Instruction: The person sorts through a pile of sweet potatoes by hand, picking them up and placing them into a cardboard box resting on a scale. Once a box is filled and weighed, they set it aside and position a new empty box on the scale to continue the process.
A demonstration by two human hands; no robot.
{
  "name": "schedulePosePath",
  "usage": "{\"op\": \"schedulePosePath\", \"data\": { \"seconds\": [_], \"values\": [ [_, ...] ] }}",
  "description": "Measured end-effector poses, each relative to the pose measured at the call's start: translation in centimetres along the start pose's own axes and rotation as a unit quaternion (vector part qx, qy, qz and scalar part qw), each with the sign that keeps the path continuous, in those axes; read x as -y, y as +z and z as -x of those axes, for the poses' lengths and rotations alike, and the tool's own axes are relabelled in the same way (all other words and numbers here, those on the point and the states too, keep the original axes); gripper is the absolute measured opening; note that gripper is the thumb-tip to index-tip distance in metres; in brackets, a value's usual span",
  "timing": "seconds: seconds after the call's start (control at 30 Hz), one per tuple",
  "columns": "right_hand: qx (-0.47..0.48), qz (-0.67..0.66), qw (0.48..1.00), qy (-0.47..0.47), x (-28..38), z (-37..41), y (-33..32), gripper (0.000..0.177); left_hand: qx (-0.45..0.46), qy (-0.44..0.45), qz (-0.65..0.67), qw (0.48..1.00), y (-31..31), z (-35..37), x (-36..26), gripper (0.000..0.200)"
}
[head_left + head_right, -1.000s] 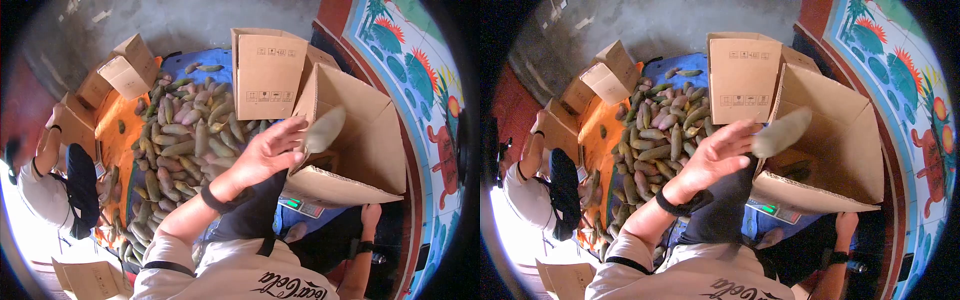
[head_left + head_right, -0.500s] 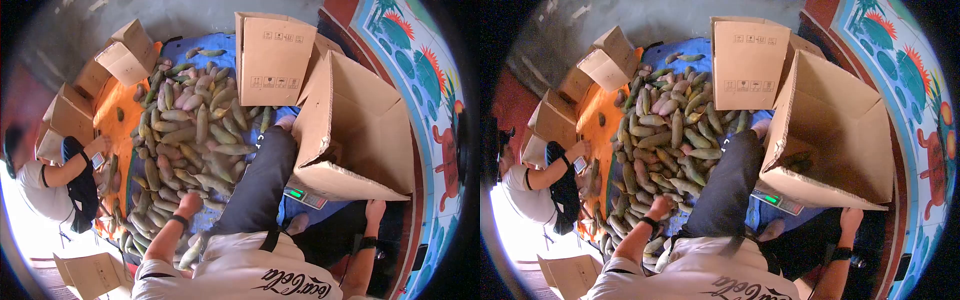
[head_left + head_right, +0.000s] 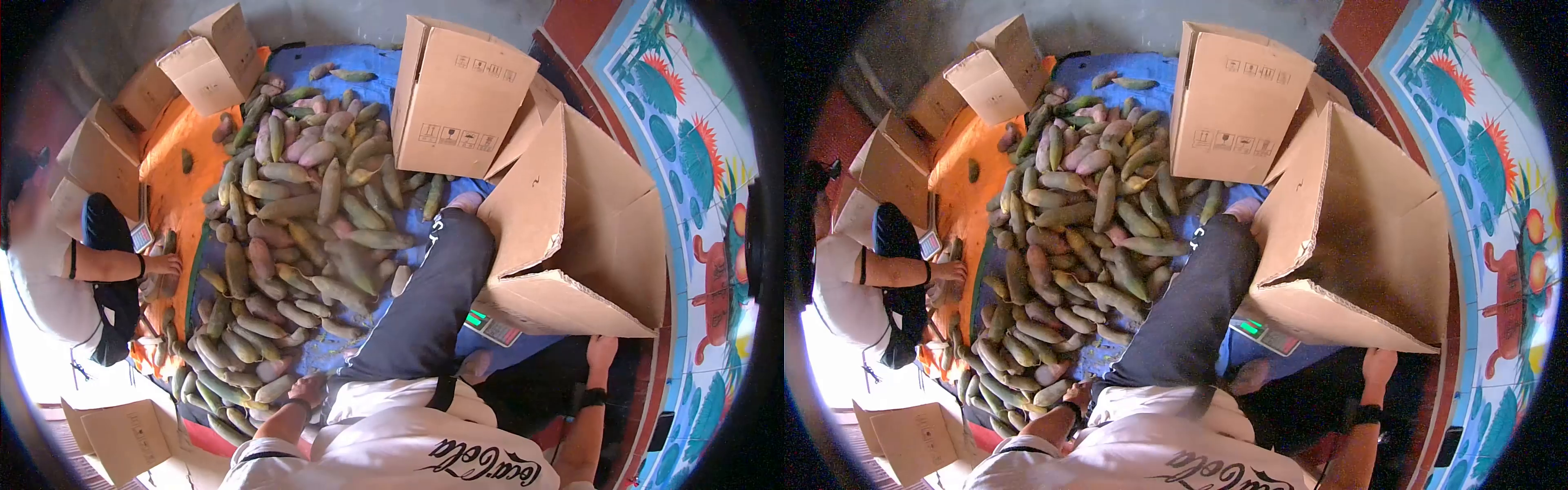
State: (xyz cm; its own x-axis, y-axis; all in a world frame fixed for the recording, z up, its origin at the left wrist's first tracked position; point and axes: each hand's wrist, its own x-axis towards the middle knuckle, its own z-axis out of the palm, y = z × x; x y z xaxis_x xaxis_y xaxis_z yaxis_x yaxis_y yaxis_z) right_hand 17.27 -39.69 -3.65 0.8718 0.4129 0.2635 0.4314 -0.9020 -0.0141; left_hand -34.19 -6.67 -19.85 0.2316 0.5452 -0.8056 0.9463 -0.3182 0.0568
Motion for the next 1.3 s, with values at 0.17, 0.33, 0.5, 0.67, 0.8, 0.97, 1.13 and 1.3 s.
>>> {"op": "schedulePosePath", "data": {
  "seconds": [0.17,0.33,0.5,0.67,0.8,0.97,1.13,1.3],
  "values": [
    [0.007,-0.021,1.000,0.016,0.4,0.0,-0.3,0.026,0.032,0.041,-0.003,0.999,3.0,-4.4,1.3,0.028],
    [-0.013,-0.013,1.000,0.009,0.5,0.0,-0.2,0.026,-0.021,0.158,-0.117,0.980,6.4,-7.2,2.8,0.027],
    [-0.006,-0.018,1.000,0.019,-0.5,0.0,0.6,0.025,-0.006,0.065,0.009,0.998,2.4,-3.7,0.6,0.031],
    [-0.015,-0.004,1.000,0.020,0.4,0.0,0.2,0.023,0.075,0.021,-0.035,0.996,-0.3,-2.6,-0.9,0.029],
    [0.013,0.004,1.000,0.017,1.1,0.1,-0.8,0.021,0.011,0.153,-0.096,0.983,12.2,-13.1,6.1,0.031],
    [-0.001,0.018,0.999,0.031,1.2,0.1,-0.7,0.020,-0.012,0.157,-0.050,0.986,14.9,-16.2,8.1,0.029],
    [-0.015,0.007,1.000,0.011,0.7,0.2,-0.2,0.020,0.057,0.121,-0.111,0.985,3.8,-7.0,3.0,0.028],
    [-0.015,-0.008,1.000,0.011,1.2,0.3,-0.6,0.018,0.029,0.170,-0.287,0.942,0.8,-11.0,5.1,0.035]
  ]
}}
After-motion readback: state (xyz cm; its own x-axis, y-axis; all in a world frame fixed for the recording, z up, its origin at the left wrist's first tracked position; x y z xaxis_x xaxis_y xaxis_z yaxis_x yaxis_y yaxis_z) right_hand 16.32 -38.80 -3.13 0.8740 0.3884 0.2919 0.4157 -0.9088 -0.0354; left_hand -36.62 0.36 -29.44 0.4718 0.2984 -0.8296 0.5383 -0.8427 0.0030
